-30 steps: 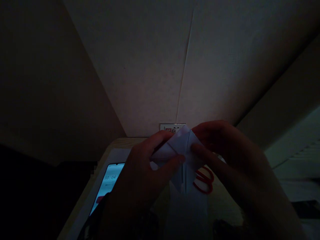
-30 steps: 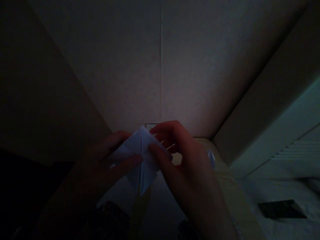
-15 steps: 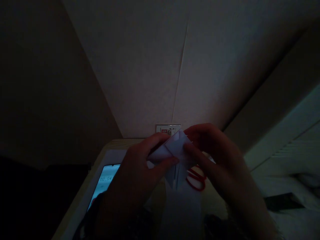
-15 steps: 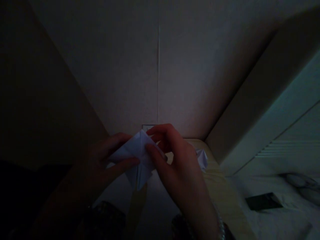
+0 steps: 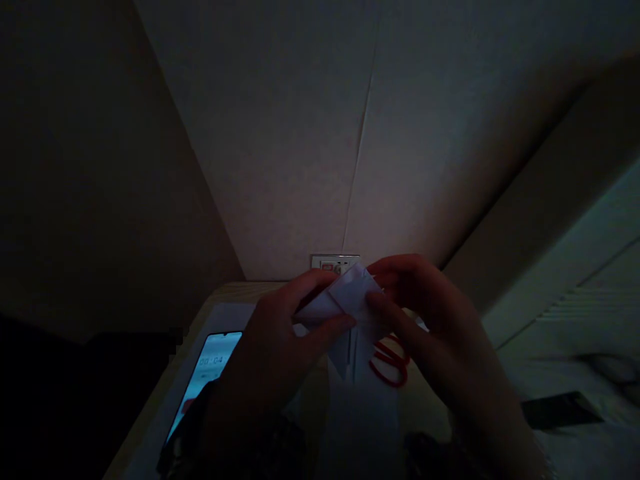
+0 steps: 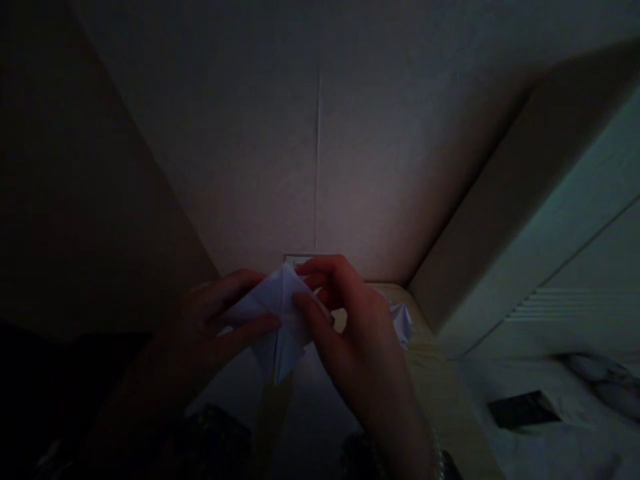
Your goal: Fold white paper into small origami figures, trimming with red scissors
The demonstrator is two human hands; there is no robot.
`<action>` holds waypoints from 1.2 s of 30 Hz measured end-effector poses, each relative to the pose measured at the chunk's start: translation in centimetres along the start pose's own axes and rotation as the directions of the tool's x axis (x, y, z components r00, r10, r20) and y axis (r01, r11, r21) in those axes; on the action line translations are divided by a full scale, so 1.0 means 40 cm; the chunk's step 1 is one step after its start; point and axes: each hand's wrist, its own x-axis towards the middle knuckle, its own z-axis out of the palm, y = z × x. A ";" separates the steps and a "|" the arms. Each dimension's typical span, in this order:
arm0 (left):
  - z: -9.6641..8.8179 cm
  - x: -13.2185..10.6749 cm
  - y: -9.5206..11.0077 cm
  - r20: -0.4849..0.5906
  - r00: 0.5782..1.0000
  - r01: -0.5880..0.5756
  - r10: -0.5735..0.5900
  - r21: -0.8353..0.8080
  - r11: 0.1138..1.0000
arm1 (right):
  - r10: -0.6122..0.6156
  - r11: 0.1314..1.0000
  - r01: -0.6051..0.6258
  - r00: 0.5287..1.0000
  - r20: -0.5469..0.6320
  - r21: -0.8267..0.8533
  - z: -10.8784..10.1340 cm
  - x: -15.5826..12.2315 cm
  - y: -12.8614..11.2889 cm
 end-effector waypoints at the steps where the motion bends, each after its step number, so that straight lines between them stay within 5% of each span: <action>1: 0.001 -0.001 0.001 -0.014 1.000 0.013 -0.013 -0.020 1.000 | -0.002 1.000 0.002 1.000 -0.003 0.012 0.000 0.000 -0.002; 12: 0.013 -0.003 0.004 -0.010 0.998 0.062 -0.065 -0.174 0.983 | 0.000 0.998 0.001 1.000 -0.023 0.062 0.000 -0.001 0.000; 31: 0.002 -0.004 0.002 -0.046 0.998 0.037 -0.039 -0.041 0.998 | -0.042 0.997 0.040 0.999 -0.020 -0.071 0.006 0.002 0.000; 36: 0.010 0.008 -0.013 0.029 0.999 -0.033 0.031 0.058 0.998 | -0.013 0.990 0.012 1.000 -0.008 -0.139 -0.003 -0.001 -0.001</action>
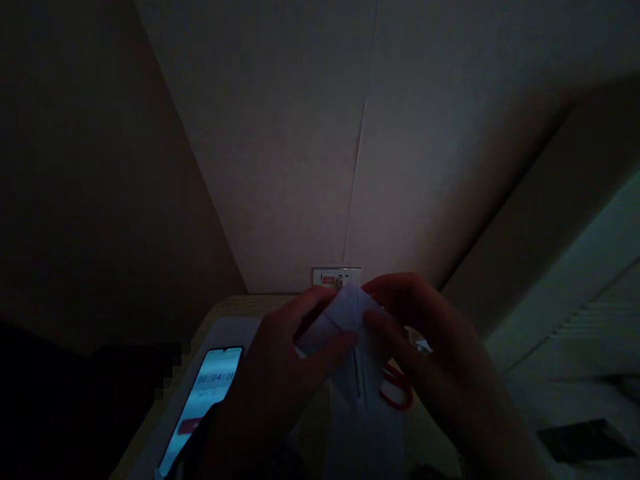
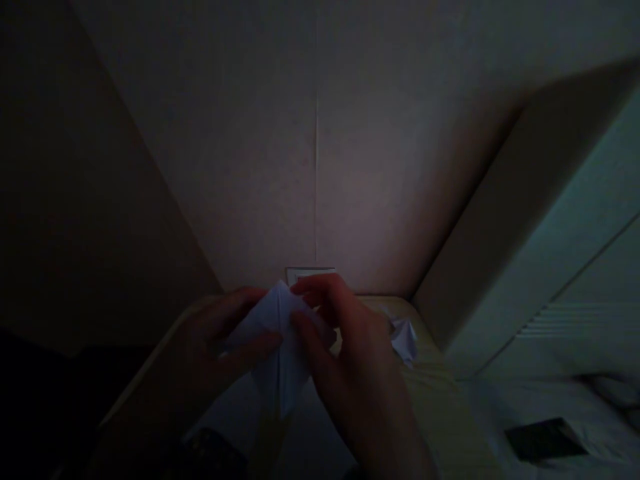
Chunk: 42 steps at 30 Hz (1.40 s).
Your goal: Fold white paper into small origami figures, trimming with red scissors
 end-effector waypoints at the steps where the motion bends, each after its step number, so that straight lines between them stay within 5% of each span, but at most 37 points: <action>1: 0.003 0.001 -0.001 0.006 1.000 -0.004 0.004 -0.006 1.000 | -0.003 1.000 0.003 1.000 0.016 -0.010 -0.003 -0.001 0.000; 11: 0.019 -0.002 -0.003 -0.041 0.994 0.089 -0.101 -0.239 0.967 | -0.068 0.998 0.069 0.994 0.090 -0.007 -0.009 -0.002 0.008; 19: 0.016 0.007 -0.007 -0.174 0.980 0.018 -0.097 -0.407 0.913 | -0.105 0.994 0.107 0.985 0.136 -0.009 0.006 -0.007 0.019; 32: 0.027 0.004 -0.004 -0.117 0.985 0.063 -0.128 -0.448 0.892 | -0.034 0.996 0.038 0.998 -0.052 0.075 0.010 -0.005 0.017; 42: 0.035 0.006 -0.008 -0.309 0.933 0.029 -0.183 -0.443 0.896 | -0.082 0.996 0.082 0.997 0.010 0.034 0.006 0.004 0.040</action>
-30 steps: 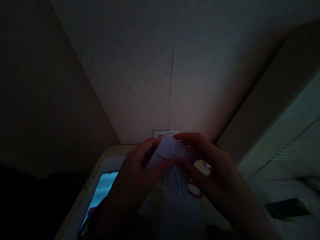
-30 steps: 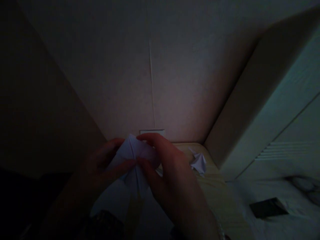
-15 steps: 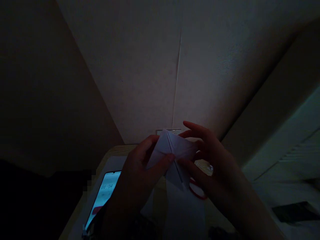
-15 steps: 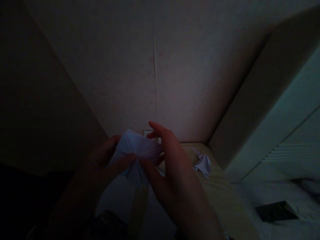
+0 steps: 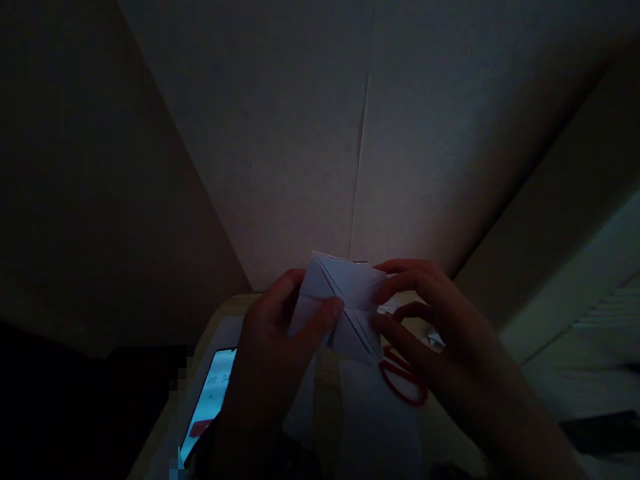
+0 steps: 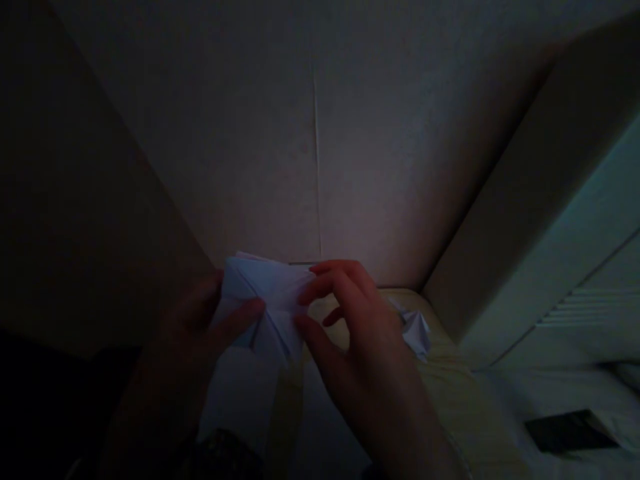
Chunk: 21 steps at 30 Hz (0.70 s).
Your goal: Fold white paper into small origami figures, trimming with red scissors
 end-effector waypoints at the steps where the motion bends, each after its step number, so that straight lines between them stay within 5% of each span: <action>1: 0.001 -0.001 0.003 -0.026 1.000 -0.009 0.009 0.003 1.000 | -0.002 1.000 0.003 1.000 0.024 -0.013 -0.001 0.000 0.000; 9: -0.005 -0.001 0.011 -0.048 0.999 -0.022 0.022 0.003 1.000 | -0.009 1.000 0.008 0.990 0.144 0.005 0.003 0.000 -0.019; 21: -0.009 0.000 0.012 -0.025 1.000 0.002 -0.003 -0.029 1.000 | -0.074 0.990 0.089 0.988 0.139 -0.106 -0.001 -0.016 -0.028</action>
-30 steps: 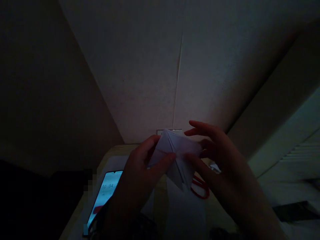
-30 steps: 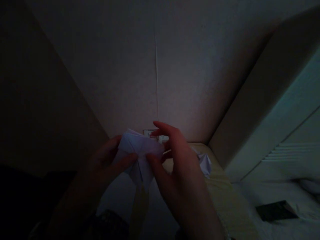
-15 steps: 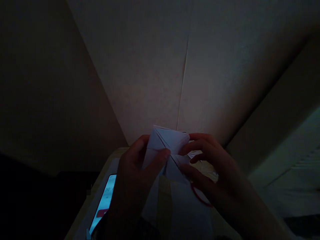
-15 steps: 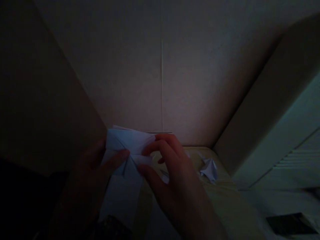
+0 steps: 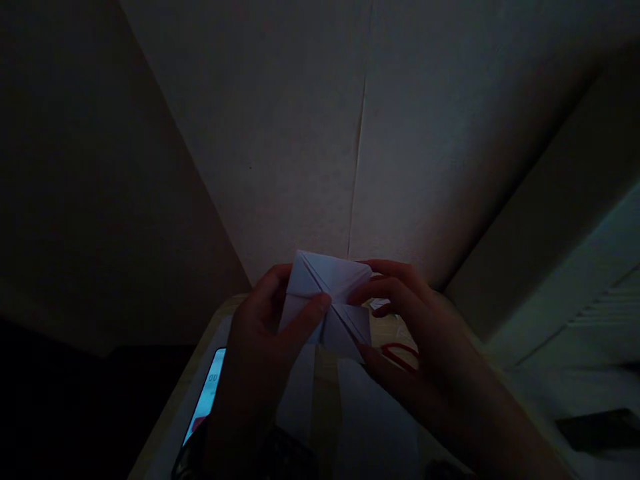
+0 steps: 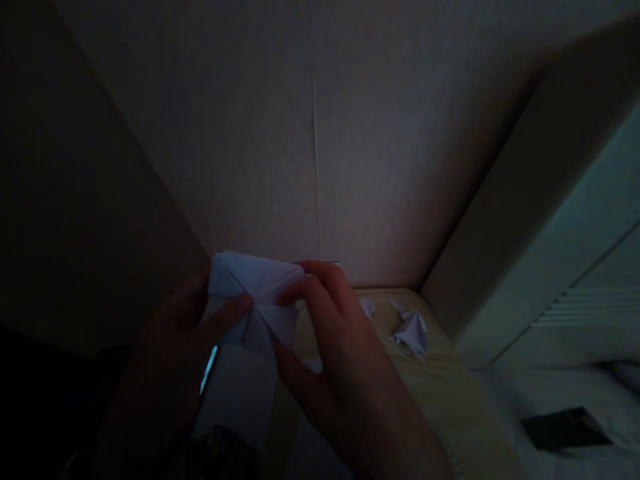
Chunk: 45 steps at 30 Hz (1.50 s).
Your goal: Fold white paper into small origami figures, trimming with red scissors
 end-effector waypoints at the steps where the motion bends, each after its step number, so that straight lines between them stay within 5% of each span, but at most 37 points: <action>1: -0.002 0.001 0.000 0.012 1.000 -0.004 0.004 0.000 1.000 | 0.002 1.000 -0.002 1.000 0.001 0.000 0.000 0.000 -0.001; 25: -0.032 0.016 -0.006 0.184 0.983 -0.011 0.024 -0.069 0.998 | 0.029 0.999 -0.025 0.988 -0.151 0.027 -0.017 0.017 -0.013; 45: -0.031 0.005 -0.002 0.164 0.986 -0.024 0.017 0.044 0.999 | 0.046 0.998 -0.036 0.974 -0.221 0.051 -0.020 0.013 -0.006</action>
